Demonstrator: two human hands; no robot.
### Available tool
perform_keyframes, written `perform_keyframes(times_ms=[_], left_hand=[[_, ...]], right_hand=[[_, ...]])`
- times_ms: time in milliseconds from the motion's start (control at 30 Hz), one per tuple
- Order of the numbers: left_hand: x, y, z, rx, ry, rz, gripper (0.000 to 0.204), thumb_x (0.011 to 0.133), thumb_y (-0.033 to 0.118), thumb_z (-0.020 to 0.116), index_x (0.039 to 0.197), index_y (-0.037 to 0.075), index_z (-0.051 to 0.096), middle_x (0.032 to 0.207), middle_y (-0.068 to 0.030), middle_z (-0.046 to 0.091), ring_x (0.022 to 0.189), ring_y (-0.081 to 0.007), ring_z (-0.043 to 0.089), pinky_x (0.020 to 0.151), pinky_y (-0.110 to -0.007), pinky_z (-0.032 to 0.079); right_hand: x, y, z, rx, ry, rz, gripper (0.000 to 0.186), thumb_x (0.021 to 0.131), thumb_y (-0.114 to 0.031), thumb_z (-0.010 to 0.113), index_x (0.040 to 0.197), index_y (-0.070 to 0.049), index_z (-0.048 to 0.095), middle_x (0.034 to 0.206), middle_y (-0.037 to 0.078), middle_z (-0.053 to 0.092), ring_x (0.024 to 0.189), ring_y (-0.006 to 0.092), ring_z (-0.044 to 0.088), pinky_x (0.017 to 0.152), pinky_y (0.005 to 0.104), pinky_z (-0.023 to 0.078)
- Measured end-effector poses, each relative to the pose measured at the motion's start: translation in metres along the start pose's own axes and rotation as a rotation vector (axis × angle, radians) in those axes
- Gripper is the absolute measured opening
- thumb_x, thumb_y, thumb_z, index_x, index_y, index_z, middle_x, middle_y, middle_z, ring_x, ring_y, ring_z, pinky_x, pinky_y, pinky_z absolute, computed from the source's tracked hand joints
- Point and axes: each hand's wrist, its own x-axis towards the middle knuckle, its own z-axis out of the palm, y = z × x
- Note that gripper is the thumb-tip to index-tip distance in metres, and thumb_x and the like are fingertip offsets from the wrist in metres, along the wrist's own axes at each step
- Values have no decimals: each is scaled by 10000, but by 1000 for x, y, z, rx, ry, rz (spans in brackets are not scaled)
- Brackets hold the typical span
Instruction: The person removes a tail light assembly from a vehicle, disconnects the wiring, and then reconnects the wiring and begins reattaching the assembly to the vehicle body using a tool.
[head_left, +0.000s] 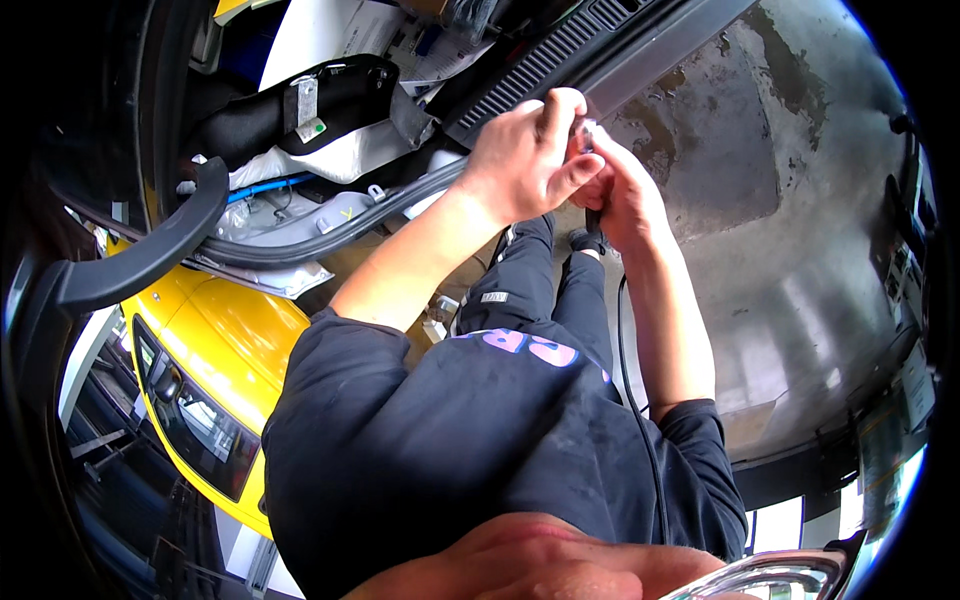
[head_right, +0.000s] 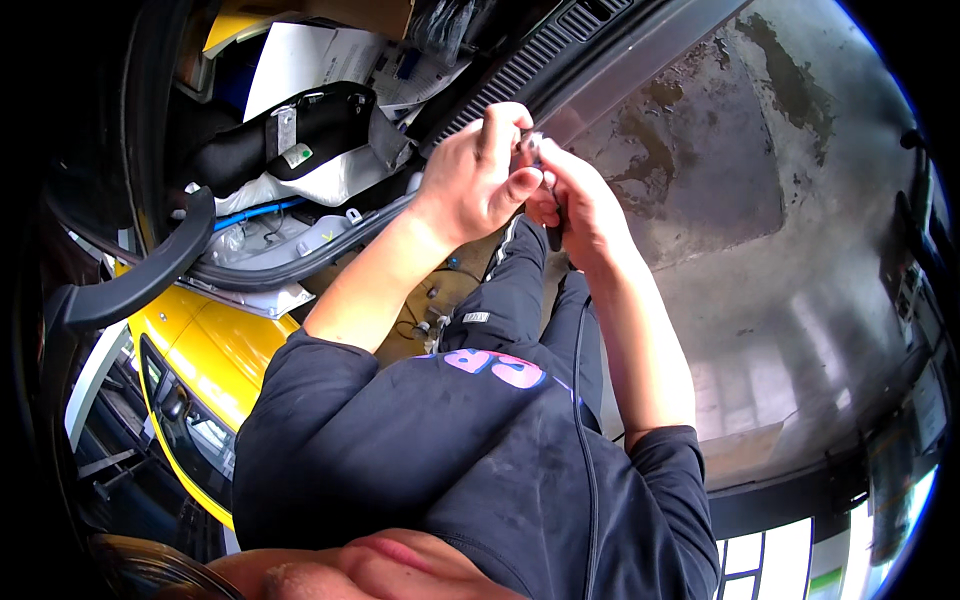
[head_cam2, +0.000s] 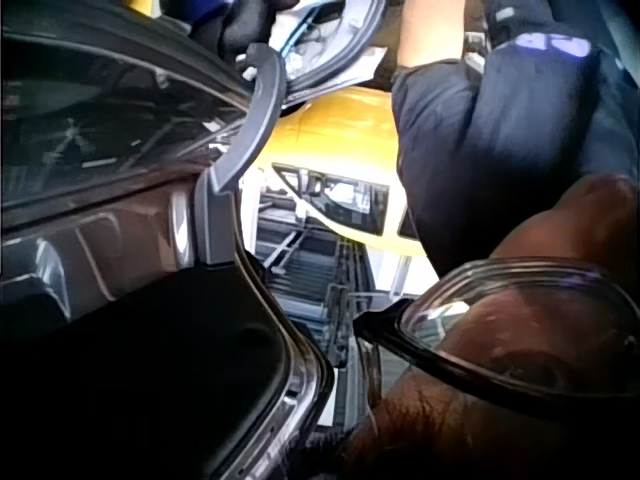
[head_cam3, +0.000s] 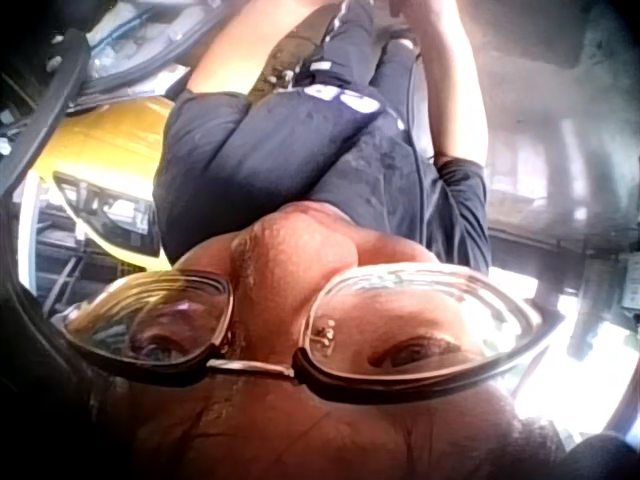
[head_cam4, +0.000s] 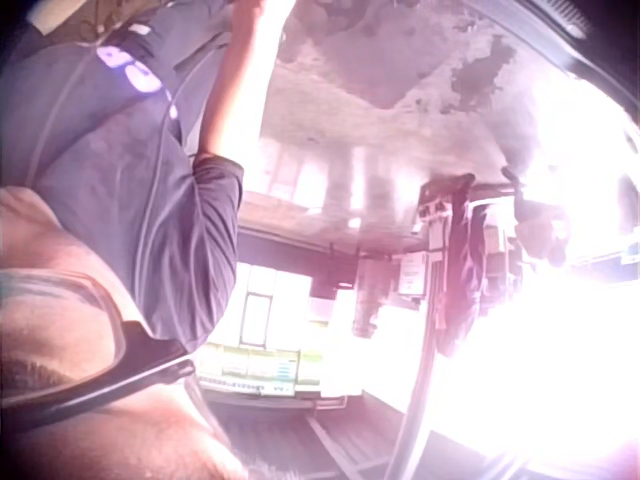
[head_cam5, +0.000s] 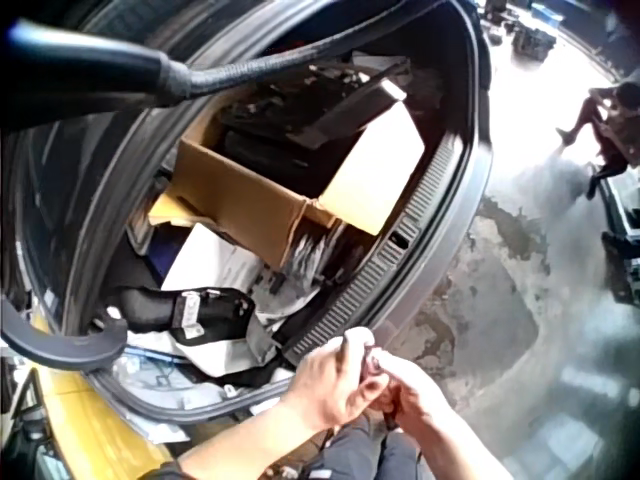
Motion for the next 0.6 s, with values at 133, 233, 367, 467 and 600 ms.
perform_keyframes(times_ms=[133,233,367,467,600], left_hand=[[7,-81,-15,5,125,-464,270,1066,282,498,1167,34,459,849,-269,688,830,-473,698,712,-533,547],[7,-228,-1,374,119,-600,220,989,139,496,1159,3,525,967,-345,687,953,-524,668,840,-567,541],[16,-332,21,488,-153,-834,323,958,186,555,1176,-39,636,1157,-295,688,1127,-462,652,1013,-514,513],[33,-352,25,625,296,-873,320,920,156,586,1160,-33,679,1199,-270,691,1167,-452,646,1052,-511,495],[52,-345,16,717,380,-883,198,934,103,589,1041,18,732,1071,-216,745,1035,-400,719,957,-473,557]], right_hand=[[-7,-50,-22,142,186,-498,379,1089,-442,500,1002,-81,578,656,-42,440,601,113,373,649,296,334],[-18,-64,-58,191,12,-397,363,1116,-423,429,1046,-97,573,664,-55,373,599,101,338,673,290,304],[-38,-24,-106,151,214,-223,358,1121,-424,408,1049,-107,561,668,-44,384,606,98,348,651,281,309],[-62,10,-120,152,392,-158,361,1119,-431,417,1049,-111,568,675,-30,410,616,110,372,652,278,319],[-86,50,-142,260,460,-151,372,1119,-434,419,1071,-107,591,688,-20,439,632,127,407,676,298,338]])
